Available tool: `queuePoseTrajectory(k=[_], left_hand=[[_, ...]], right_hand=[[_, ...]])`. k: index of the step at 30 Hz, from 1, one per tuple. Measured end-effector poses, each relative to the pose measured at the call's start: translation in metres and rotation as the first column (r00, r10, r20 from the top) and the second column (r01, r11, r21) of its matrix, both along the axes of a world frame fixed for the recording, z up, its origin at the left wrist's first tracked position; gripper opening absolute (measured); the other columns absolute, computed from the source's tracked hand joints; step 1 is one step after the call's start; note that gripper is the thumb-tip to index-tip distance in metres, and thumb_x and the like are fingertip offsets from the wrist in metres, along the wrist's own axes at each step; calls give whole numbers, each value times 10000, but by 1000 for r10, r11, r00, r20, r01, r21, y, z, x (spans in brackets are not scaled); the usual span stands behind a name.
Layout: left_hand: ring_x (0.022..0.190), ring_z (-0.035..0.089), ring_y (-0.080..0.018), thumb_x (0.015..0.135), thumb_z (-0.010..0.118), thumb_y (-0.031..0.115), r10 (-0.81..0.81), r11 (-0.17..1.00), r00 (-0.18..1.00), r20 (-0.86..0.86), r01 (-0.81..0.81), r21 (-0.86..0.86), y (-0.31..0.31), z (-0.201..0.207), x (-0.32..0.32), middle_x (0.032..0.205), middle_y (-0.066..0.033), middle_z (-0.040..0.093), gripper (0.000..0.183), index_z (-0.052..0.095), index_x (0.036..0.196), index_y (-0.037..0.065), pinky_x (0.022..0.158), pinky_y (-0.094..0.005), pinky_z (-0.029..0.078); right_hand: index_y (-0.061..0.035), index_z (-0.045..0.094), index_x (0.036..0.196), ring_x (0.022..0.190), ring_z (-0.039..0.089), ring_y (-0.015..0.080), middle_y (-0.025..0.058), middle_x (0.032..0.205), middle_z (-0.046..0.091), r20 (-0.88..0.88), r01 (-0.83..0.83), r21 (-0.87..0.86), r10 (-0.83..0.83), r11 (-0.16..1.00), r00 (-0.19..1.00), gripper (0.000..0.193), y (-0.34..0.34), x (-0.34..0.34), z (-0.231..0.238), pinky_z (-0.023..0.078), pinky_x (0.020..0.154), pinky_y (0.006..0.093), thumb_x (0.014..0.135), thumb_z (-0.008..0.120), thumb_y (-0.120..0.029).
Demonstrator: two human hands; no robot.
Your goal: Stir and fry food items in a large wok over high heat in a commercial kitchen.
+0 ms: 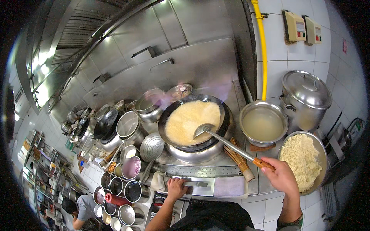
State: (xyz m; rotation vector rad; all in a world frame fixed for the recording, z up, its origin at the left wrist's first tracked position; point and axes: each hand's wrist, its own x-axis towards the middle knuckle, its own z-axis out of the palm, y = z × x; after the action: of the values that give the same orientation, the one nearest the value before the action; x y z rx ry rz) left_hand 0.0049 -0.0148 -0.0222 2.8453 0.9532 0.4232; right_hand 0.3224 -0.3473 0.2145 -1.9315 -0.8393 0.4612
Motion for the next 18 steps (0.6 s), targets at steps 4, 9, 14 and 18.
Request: queuePoseTrajectory(k=[4,9,14,18], left_hand=[[1112,562,-341,802,707,342,-14,1000,1000,-22,14,7,0,4,2,1063,-88,634,343,683,1084,150,1076,-580,346],[1107,564,-342,800,709,346,-17,1000,1000,-14,17,11,0,2,2,1070,-91,631,350,673,1083,144,1072,-584,349],[1104,567,-342,791,717,346,-20,1000,1000,-1,20,6,-2,4,0,1071,-100,631,359,671,1076,133,1071,-591,346],[1127,555,-338,786,714,344,-25,1000,999,-29,25,16,-2,5,2,1083,-110,626,365,664,1071,122,1075,-594,342]], right_hand=[[22,661,1220,762,689,211,179,884,729,24,-7,73,6,997,1000,355,7,0,-24,537,728,332,918,683,-162],[-5,662,1226,841,715,305,216,961,723,66,-4,5,4,1000,998,366,29,-2,-35,546,775,360,909,683,-185],[-34,672,1215,920,702,391,240,1011,711,170,-15,13,12,1000,985,364,59,-4,-48,548,817,420,907,677,-226],[-50,644,1246,969,675,416,235,1035,705,235,-23,-44,33,999,971,389,88,-5,-63,529,855,468,921,658,-262]])
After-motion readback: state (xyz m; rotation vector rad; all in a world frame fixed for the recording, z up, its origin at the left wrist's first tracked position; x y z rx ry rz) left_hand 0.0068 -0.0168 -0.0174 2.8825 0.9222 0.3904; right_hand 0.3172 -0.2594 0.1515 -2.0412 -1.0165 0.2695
